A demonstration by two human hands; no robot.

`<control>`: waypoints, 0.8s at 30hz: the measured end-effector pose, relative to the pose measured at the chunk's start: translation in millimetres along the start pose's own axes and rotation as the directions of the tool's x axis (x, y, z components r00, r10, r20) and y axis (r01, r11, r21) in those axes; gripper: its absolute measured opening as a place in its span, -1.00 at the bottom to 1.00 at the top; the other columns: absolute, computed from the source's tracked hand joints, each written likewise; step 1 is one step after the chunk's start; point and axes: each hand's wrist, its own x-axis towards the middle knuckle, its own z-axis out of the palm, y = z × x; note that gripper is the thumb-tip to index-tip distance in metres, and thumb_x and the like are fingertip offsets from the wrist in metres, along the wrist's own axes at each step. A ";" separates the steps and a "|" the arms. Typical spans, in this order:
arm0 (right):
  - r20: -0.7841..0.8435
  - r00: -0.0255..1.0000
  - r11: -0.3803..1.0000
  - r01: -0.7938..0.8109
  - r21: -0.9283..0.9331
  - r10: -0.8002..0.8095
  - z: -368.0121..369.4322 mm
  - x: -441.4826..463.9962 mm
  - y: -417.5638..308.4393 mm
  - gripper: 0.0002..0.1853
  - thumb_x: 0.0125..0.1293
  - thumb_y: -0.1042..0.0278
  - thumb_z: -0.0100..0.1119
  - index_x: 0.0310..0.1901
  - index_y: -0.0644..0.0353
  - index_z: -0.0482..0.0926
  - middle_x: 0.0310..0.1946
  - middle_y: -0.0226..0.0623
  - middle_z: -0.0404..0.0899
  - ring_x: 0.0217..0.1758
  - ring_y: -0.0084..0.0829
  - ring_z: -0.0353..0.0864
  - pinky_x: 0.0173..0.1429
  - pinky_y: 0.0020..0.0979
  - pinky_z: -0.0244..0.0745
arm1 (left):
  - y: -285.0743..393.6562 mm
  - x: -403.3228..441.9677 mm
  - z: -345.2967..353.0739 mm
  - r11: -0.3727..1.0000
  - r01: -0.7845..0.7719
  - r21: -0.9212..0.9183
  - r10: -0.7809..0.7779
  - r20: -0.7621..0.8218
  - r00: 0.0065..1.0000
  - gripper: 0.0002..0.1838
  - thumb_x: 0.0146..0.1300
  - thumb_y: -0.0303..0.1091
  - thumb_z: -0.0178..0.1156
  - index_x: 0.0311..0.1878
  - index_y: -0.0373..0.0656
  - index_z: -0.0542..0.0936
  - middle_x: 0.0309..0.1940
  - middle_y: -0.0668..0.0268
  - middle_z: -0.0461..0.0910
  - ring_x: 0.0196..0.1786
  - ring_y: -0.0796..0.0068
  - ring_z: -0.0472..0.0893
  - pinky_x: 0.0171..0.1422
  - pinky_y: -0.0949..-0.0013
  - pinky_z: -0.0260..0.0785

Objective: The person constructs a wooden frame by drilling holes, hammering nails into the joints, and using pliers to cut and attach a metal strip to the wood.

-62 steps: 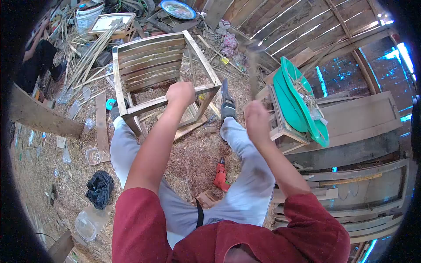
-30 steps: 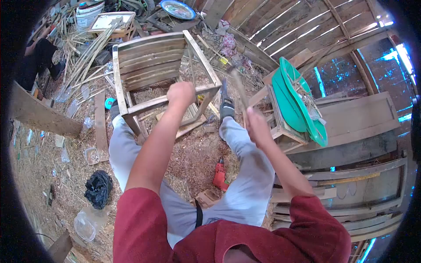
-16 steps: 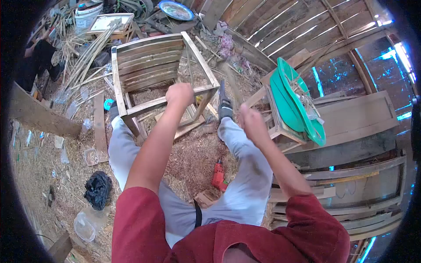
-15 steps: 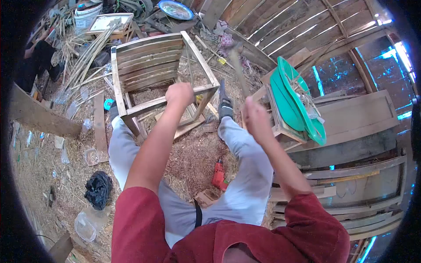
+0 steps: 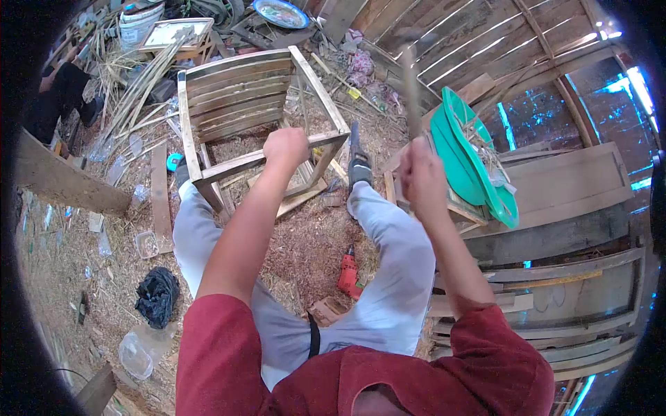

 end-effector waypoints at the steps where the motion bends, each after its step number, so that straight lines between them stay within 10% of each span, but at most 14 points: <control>1: -0.026 0.999 0.992 0.041 0.121 -0.039 -2.4 1.5 -4.5 -0.45 0.67 -0.04 -0.09 -0.26 0.35 0.57 -0.52 -0.17 0.47 -0.34 -0.35 0.56 -0.14 -0.21 0.47 | 0.6 -0.9 -1.1 1.000 0.004 -0.002 -0.004 0.002 1.000 -0.70 0.26 -0.35 0.21 -0.01 -0.16 0.78 0.04 0.04 0.75 0.10 0.01 0.76 0.16 0.05 0.64; 4: -0.146 0.904 0.907 0.372 -0.198 -0.403 24.5 7.8 56.8 -0.41 0.67 -0.13 -0.16 -0.44 0.18 0.44 -0.62 -0.42 0.34 -0.51 -0.52 0.36 -0.34 -0.33 0.29 | -1.1 1.3 1.0 1.000 0.019 -0.002 -0.019 0.005 1.000 -0.70 0.25 -0.34 0.21 -0.01 -0.17 0.78 0.05 0.04 0.75 0.10 0.00 0.75 0.16 0.05 0.64; 6: -0.040 0.942 0.867 0.289 -0.405 -0.332 29.7 4.8 91.3 -0.38 0.68 -0.16 -0.20 -0.52 0.09 0.39 -0.66 -0.55 0.28 -0.58 -0.60 0.28 -0.44 -0.41 0.21 | 0.8 -0.8 0.3 1.000 0.028 -0.013 -0.028 -0.008 1.000 -0.70 0.25 -0.34 0.22 -0.02 -0.18 0.78 0.02 0.02 0.76 0.08 -0.01 0.76 0.16 0.05 0.64; 8: 0.133 0.974 0.893 -0.110 -0.436 0.185 17.2 -0.6 104.1 -0.39 0.68 -0.14 -0.21 -0.51 0.10 0.42 -0.66 -0.56 0.28 -0.58 -0.60 0.31 -0.44 -0.45 0.22 | 1.3 6.6 -0.9 1.000 0.007 -0.016 -0.007 -0.042 0.999 -0.71 0.24 -0.34 0.22 -0.04 -0.19 0.78 -0.01 0.00 0.76 0.06 -0.02 0.76 0.16 0.04 0.64; 11: 0.051 0.996 0.978 -0.061 -0.198 0.072 6.2 -0.1 39.1 -0.49 0.65 0.00 -0.04 -0.27 0.33 0.61 -0.49 -0.10 0.58 -0.35 -0.23 0.59 -0.16 -0.19 0.49 | -1.9 6.1 14.0 1.000 -0.017 -0.027 0.015 -0.065 0.998 -0.72 0.23 -0.34 0.23 -0.08 -0.20 0.79 -0.05 -0.03 0.77 0.03 -0.04 0.77 0.14 0.03 0.64; 13: -0.001 1.000 0.997 0.028 0.066 -0.028 2.1 -5.8 -15.9 -0.46 0.68 -0.03 -0.12 -0.35 0.24 0.58 -0.57 -0.38 0.47 -0.44 -0.46 0.51 -0.31 -0.39 0.36 | -1.0 1.8 8.0 1.000 0.003 -0.022 -0.004 -0.074 0.997 -0.73 0.22 -0.33 0.23 -0.10 -0.21 0.79 -0.08 -0.04 0.77 0.01 -0.05 0.77 0.13 0.01 0.64; 17: -0.181 0.872 0.880 0.408 -0.244 -0.455 21.1 7.1 90.0 -0.47 0.62 -0.05 0.00 -0.20 0.35 0.65 -0.42 0.03 0.64 -0.25 -0.02 0.69 -0.11 -0.14 0.51 | -5.4 6.7 12.6 0.999 -0.045 0.018 0.046 -0.071 0.996 -0.73 0.20 -0.32 0.24 -0.11 -0.20 0.79 -0.09 -0.02 0.77 0.00 -0.04 0.78 0.11 0.03 0.65; 20: 0.081 0.995 0.941 -0.034 -0.337 0.065 24.2 -4.3 120.3 -0.43 0.62 -0.10 -0.03 -0.18 0.36 0.63 -0.37 0.12 0.64 -0.16 -0.04 0.71 -0.06 -0.15 0.52 | 0.4 1.2 7.6 0.999 -0.019 0.036 0.022 -0.069 0.997 -0.73 0.20 -0.33 0.23 -0.11 -0.19 0.80 -0.09 -0.02 0.77 -0.01 -0.04 0.78 0.10 0.04 0.65; 24: 0.061 0.987 0.987 -0.141 -0.074 0.146 13.7 -1.8 30.5 -0.38 0.65 -0.12 -0.11 -0.24 0.40 0.60 -0.47 0.02 0.55 -0.32 -0.09 0.61 -0.13 -0.12 0.49 | -3.1 9.9 14.2 1.000 -0.017 0.014 0.018 -0.064 0.998 -0.73 0.23 -0.33 0.20 -0.12 -0.19 0.80 -0.07 -0.03 0.77 0.01 -0.03 0.78 0.11 0.05 0.65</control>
